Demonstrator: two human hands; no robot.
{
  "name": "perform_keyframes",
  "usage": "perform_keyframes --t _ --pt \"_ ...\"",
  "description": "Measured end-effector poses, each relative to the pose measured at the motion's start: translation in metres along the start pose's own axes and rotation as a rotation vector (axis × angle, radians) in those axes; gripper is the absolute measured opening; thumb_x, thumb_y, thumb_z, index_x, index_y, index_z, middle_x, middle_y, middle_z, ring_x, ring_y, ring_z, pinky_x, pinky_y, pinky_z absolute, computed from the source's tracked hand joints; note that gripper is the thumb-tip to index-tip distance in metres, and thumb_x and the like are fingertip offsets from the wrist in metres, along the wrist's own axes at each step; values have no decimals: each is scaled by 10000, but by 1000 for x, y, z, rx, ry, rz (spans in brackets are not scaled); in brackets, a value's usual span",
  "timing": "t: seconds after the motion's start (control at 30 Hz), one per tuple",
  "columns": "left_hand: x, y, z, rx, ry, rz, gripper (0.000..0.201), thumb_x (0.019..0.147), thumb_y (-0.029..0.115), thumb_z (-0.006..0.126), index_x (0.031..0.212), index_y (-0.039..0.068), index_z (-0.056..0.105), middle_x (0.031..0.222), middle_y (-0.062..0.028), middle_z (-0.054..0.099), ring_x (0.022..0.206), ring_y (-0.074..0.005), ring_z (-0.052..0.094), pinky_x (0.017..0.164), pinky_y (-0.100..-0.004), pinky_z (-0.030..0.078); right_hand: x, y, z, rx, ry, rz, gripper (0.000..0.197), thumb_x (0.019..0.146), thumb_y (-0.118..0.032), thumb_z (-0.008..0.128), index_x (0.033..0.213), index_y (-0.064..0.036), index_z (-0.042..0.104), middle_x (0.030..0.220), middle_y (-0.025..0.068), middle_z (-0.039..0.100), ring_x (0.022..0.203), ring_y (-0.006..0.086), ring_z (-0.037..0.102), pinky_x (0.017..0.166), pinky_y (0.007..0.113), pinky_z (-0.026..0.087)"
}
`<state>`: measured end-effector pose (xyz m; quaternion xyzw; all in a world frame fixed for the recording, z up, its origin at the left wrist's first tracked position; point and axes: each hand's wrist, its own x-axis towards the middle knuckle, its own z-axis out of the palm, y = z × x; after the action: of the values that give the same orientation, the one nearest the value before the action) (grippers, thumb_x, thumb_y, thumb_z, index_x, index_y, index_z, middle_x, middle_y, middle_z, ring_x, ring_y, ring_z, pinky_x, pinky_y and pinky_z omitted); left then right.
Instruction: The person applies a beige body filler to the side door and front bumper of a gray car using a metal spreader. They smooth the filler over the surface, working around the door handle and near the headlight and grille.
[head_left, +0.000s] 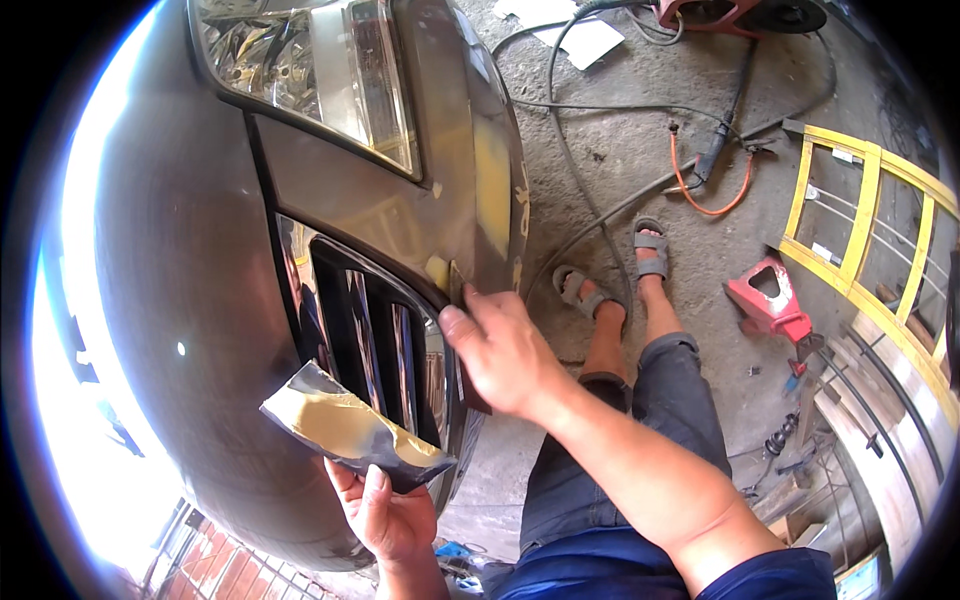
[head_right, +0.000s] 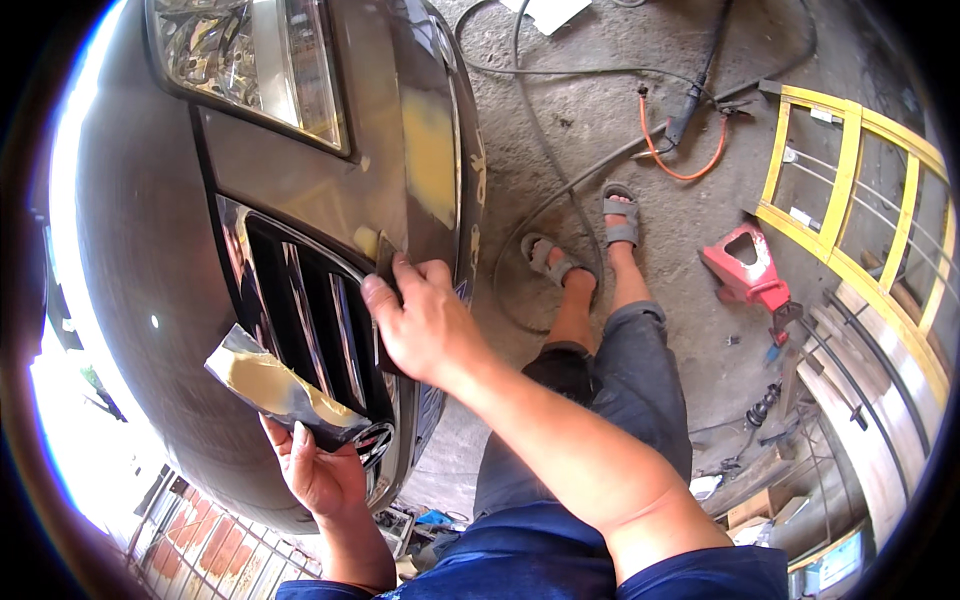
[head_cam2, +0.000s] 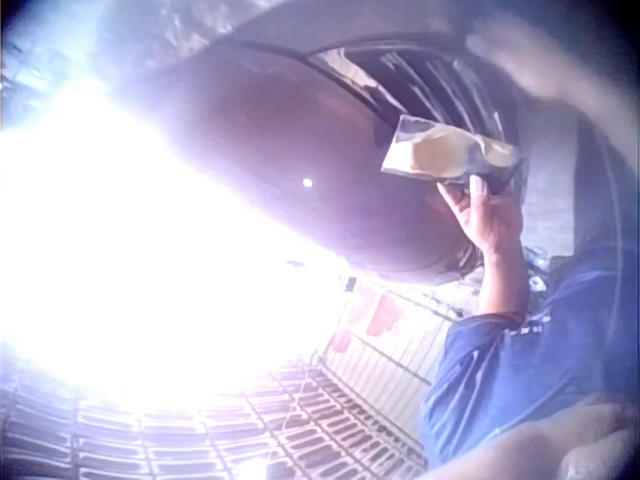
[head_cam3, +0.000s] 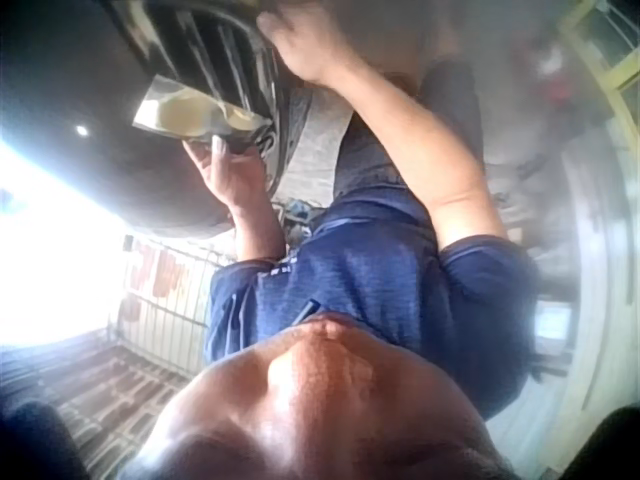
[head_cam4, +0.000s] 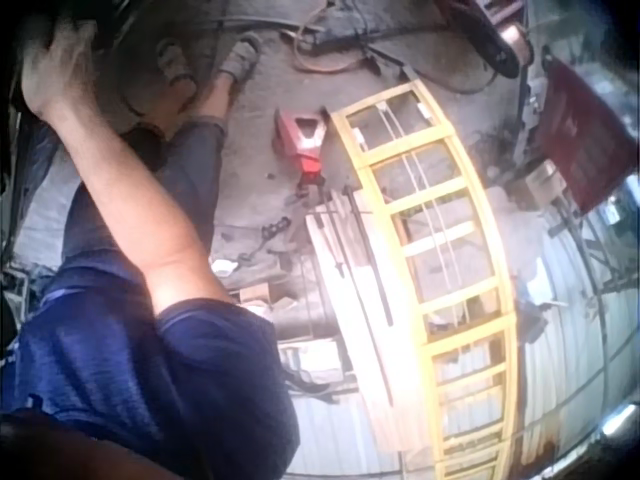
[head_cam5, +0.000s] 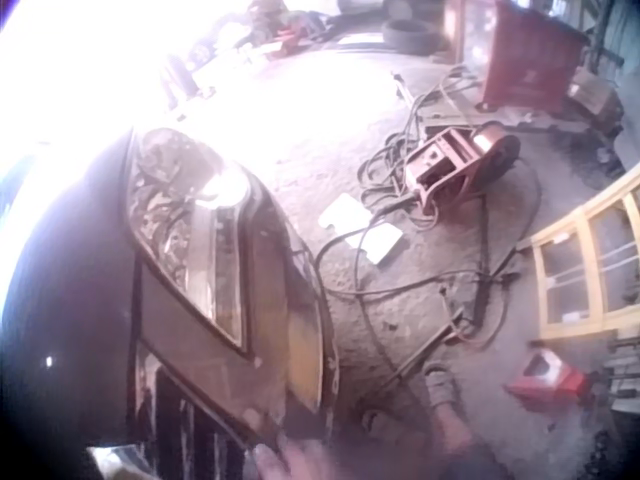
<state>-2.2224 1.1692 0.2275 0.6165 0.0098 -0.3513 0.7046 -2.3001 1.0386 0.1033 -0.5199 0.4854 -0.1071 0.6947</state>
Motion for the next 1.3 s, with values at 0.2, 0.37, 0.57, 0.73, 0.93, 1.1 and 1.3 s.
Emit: perform_keyframes --t 0.2,0.37,0.57,0.73,0.93,1.1,1.3 --pt "-2 0 -2 2 -13 26 546 857 -76 489 1372 88 415 1335 -125 513 1212 -266 527 1038 -464 431 -28 -5 7 -101 -53 -112 569 945 -398 493 1268 71 507 1169 282 509 1058 438 556 930 431 455" --pt "1 -1 -8 29 -83 54 517 889 -58 439 1383 88 401 1359 -133 491 1239 -275 504 1044 -475 423 -16 10 -20 -34 -72 -43 601 948 -440 470 1280 60 506 1179 281 522 1095 418 549 951 414 440" --pt "-2 0 3 -24 10 34 573 831 -90 515 1370 80 418 1327 -132 523 1203 -278 537 1041 -460 431 18 -1 -23 -55 -126 6 645 955 -487 427 1228 86 541 1160 345 519 1050 455 565 927 441 458" --pt "-2 1 5 -16 19 41 565 834 -87 509 1366 81 420 1330 -132 521 1203 -279 537 1042 -460 429 -1 -29 -7 -114 -40 -91 610 945 -449 473 1237 84 519 1110 311 524 1003 455 586 890 450 482" --pt "-1 2 6 -26 10 61 554 844 -89 495 1365 80 416 1333 -136 516 1206 -282 534 1042 -466 430 -15 -6 -32 -110 -109 -38 607 944 -458 465 1287 40 513 1203 294 508 1123 412 538 970 421 434" --pt "-3 2 7 -37 -10 59 545 851 -92 483 1364 80 418 1341 -138 509 1215 -285 527 1044 -478 426 5 23 -31 76 -181 102 672 941 -516 434 1285 56 510 1210 338 504 1139 434 524 998 412 405" --pt "-3 2 10 -26 -12 80 541 859 -84 475 1371 78 410 1353 -141 496 1225 -285 517 1043 -485 425 -9 -14 1 -20 -31 6 630 944 -438 486 1249 113 497 1085 337 514 1020 466 565 883 439 480"
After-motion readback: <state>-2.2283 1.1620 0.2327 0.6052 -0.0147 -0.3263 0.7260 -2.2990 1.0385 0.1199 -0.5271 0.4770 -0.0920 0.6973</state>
